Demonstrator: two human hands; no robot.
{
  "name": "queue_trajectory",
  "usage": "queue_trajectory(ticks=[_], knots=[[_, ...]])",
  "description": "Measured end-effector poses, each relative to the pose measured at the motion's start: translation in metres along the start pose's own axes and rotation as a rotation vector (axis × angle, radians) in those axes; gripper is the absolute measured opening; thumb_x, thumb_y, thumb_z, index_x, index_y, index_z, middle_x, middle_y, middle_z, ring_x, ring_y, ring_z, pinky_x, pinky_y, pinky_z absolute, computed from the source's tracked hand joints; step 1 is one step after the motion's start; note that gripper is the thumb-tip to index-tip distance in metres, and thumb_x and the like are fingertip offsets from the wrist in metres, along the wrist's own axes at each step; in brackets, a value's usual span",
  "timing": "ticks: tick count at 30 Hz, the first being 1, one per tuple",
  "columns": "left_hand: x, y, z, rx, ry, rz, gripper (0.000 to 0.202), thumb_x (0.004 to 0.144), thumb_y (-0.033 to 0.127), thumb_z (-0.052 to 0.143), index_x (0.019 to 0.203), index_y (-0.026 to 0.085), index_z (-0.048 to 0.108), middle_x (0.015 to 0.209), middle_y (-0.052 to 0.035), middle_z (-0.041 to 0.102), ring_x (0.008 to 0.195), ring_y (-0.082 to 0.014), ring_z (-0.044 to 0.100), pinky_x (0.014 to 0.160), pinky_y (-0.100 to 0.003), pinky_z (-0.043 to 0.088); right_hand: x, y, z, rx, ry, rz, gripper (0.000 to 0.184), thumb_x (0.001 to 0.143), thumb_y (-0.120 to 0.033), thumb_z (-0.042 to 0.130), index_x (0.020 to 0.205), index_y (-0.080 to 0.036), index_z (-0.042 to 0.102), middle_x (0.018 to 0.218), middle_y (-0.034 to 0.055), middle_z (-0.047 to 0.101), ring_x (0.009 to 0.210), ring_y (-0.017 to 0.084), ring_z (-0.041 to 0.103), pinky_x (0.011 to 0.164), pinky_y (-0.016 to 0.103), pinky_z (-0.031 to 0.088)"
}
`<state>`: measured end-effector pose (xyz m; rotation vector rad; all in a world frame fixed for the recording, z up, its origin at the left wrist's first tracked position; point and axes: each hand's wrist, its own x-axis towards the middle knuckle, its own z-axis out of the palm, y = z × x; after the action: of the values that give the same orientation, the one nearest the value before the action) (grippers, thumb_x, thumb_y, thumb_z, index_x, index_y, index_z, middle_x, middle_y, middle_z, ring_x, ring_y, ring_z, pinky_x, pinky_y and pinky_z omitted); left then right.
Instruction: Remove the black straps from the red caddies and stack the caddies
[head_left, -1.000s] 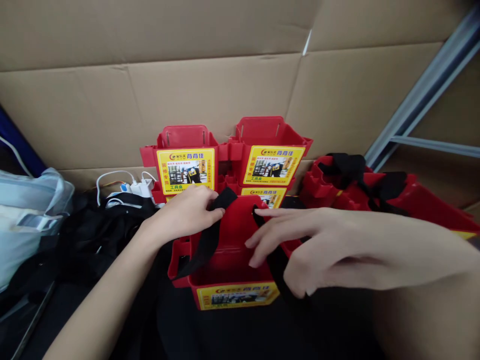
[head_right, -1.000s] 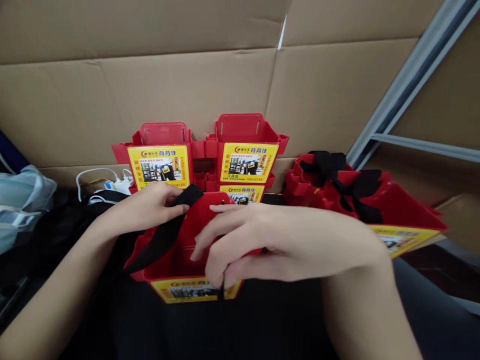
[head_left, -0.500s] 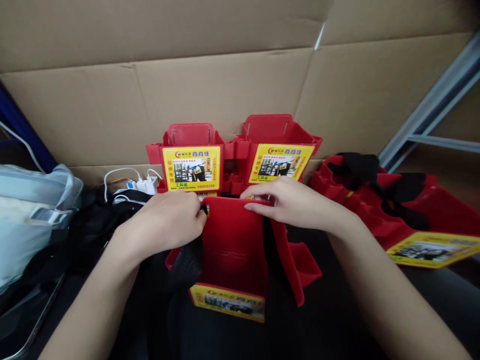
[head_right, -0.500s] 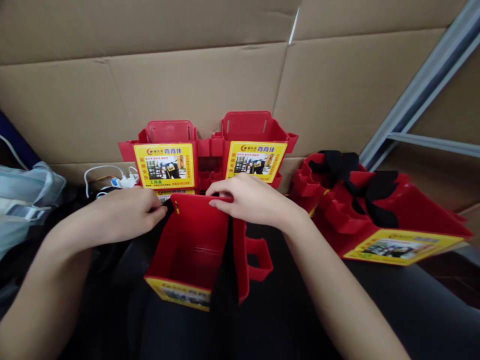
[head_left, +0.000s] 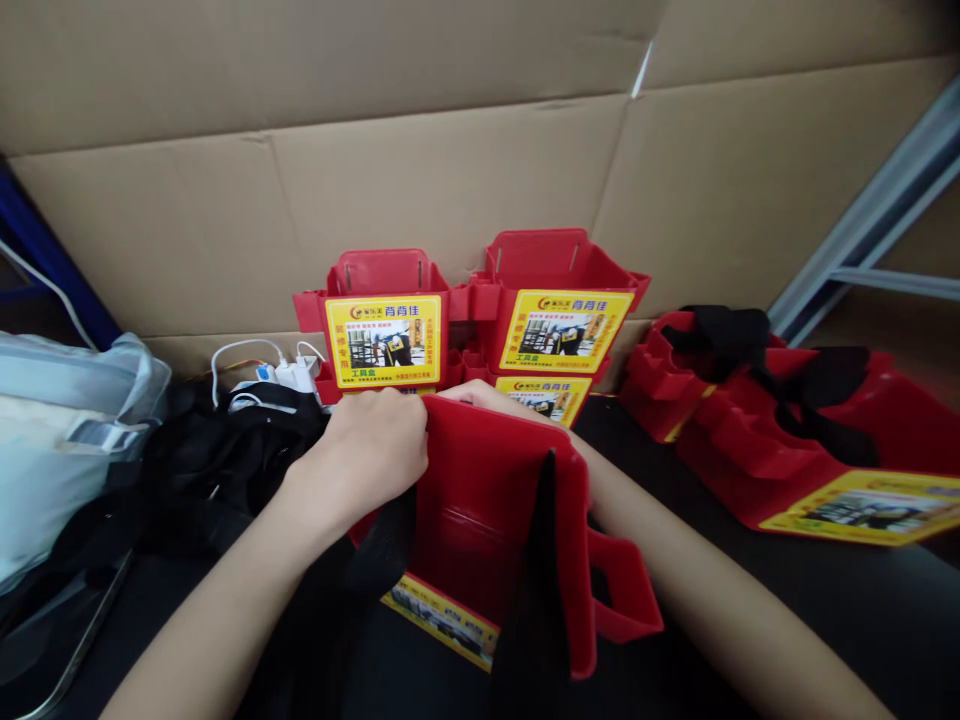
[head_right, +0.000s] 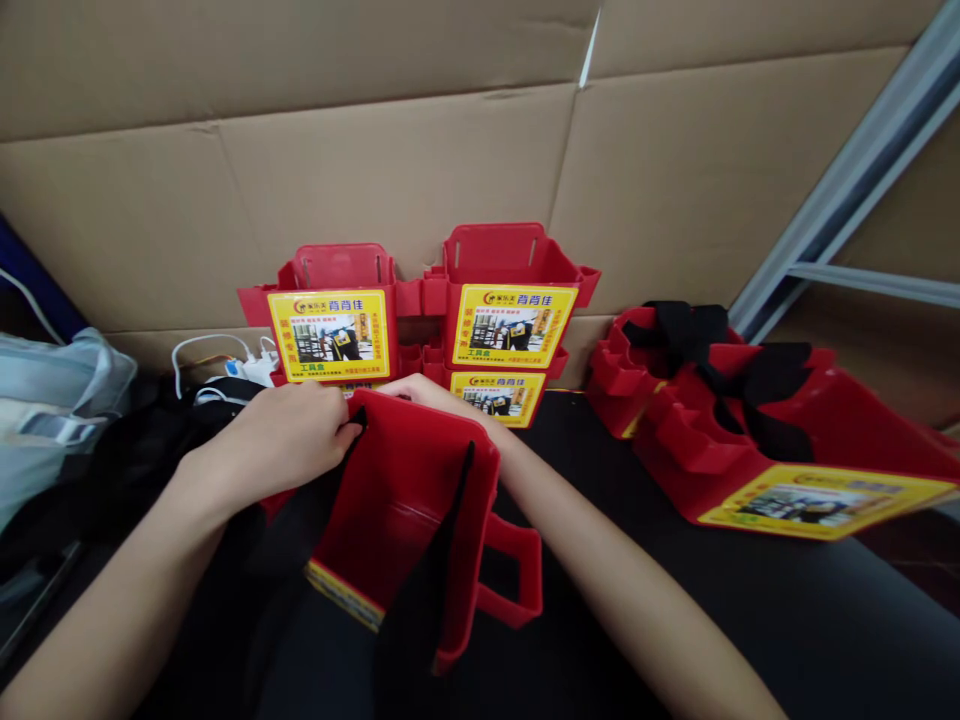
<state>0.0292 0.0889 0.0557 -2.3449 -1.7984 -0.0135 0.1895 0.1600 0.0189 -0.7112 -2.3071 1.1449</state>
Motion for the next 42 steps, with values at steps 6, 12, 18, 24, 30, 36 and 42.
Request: queue_trajectory(ticks=[6, 12, 18, 24, 30, 36, 42], knots=[[0.004, 0.001, 0.002, -0.027, 0.026, -0.055, 0.032, 0.085, 0.031, 0.037, 0.080, 0.013, 0.063, 0.079, -0.0137, 0.064, 0.073, -0.0266, 0.062, 0.059, -0.033, 0.043, 0.010, 0.010, -0.001, -0.064, -0.028, -0.080, 0.014, 0.074, -0.018, 0.049, 0.078, -0.014, 0.061, 0.082, 0.0023, 0.064, 0.080, 0.016, 0.058, 0.071, 0.029, 0.045], [0.004, -0.021, -0.004, -0.169, 0.178, -0.053, 0.031, 0.084, 0.037, 0.041, 0.097, 0.015, 0.058, 0.092, -0.0109, 0.065, 0.081, -0.0243, 0.061, 0.068, -0.033, 0.044, 0.005, 0.020, -0.032, -0.754, 0.118, 0.051, 0.020, 0.076, -0.013, 0.045, 0.082, -0.016, 0.065, 0.076, 0.0055, 0.063, 0.069, 0.015, 0.057, 0.063, 0.027, 0.040], [0.017, -0.033, 0.004, -0.323, 0.082, 0.179, 0.028, 0.080, 0.020, 0.045, 0.103, 0.019, 0.062, 0.102, -0.0067, 0.065, 0.092, -0.0205, 0.059, 0.077, -0.030, 0.043, -0.009, 0.014, -0.036, -0.908, 0.175, 0.050, 0.038, 0.079, -0.019, 0.049, 0.116, -0.022, 0.056, 0.095, 0.0084, 0.060, 0.085, 0.020, 0.056, 0.070, 0.030, 0.041], [0.022, -0.033, 0.007, -0.377, 0.058, 0.250, 0.020, 0.077, 0.014, 0.046, 0.083, 0.017, 0.064, 0.080, -0.0050, 0.066, 0.074, -0.0164, 0.058, 0.063, -0.025, 0.040, 0.004, 0.013, -0.021, -0.601, -0.033, -0.103, 0.025, 0.082, -0.022, 0.044, 0.095, -0.021, 0.066, 0.082, 0.0009, 0.061, 0.076, 0.014, 0.056, 0.066, 0.024, 0.038], [0.021, -0.039, 0.004, -0.416, 0.011, 0.281, 0.015, 0.075, 0.011, 0.048, 0.069, 0.016, 0.061, 0.067, -0.0012, 0.063, 0.061, -0.0123, 0.053, 0.056, -0.023, 0.034, -0.017, 0.015, -0.054, -0.900, 0.092, 0.267, 0.016, 0.071, -0.018, 0.056, 0.082, -0.019, 0.068, 0.059, 0.0014, 0.054, 0.054, 0.013, 0.047, 0.051, 0.024, 0.028], [0.017, -0.036, 0.002, -0.409, 0.036, 0.269, 0.017, 0.074, 0.010, 0.048, 0.072, 0.018, 0.063, 0.070, -0.0004, 0.064, 0.061, -0.0120, 0.050, 0.057, -0.023, 0.033, -0.002, 0.004, -0.024, -0.508, -0.069, -0.070, 0.035, 0.079, -0.017, 0.044, 0.110, -0.023, 0.059, 0.070, -0.0029, 0.054, 0.060, 0.010, 0.047, 0.056, 0.021, 0.032], [0.017, -0.038, 0.001, -0.424, -0.002, 0.286, 0.017, 0.074, 0.010, 0.048, 0.066, 0.016, 0.061, 0.063, -0.0005, 0.061, 0.057, -0.0112, 0.050, 0.054, -0.022, 0.032, -0.002, 0.022, -0.035, -0.805, 0.005, 0.226, 0.020, 0.076, -0.016, 0.046, 0.076, -0.016, 0.066, 0.063, 0.0017, 0.056, 0.059, 0.013, 0.049, 0.055, 0.024, 0.030]])
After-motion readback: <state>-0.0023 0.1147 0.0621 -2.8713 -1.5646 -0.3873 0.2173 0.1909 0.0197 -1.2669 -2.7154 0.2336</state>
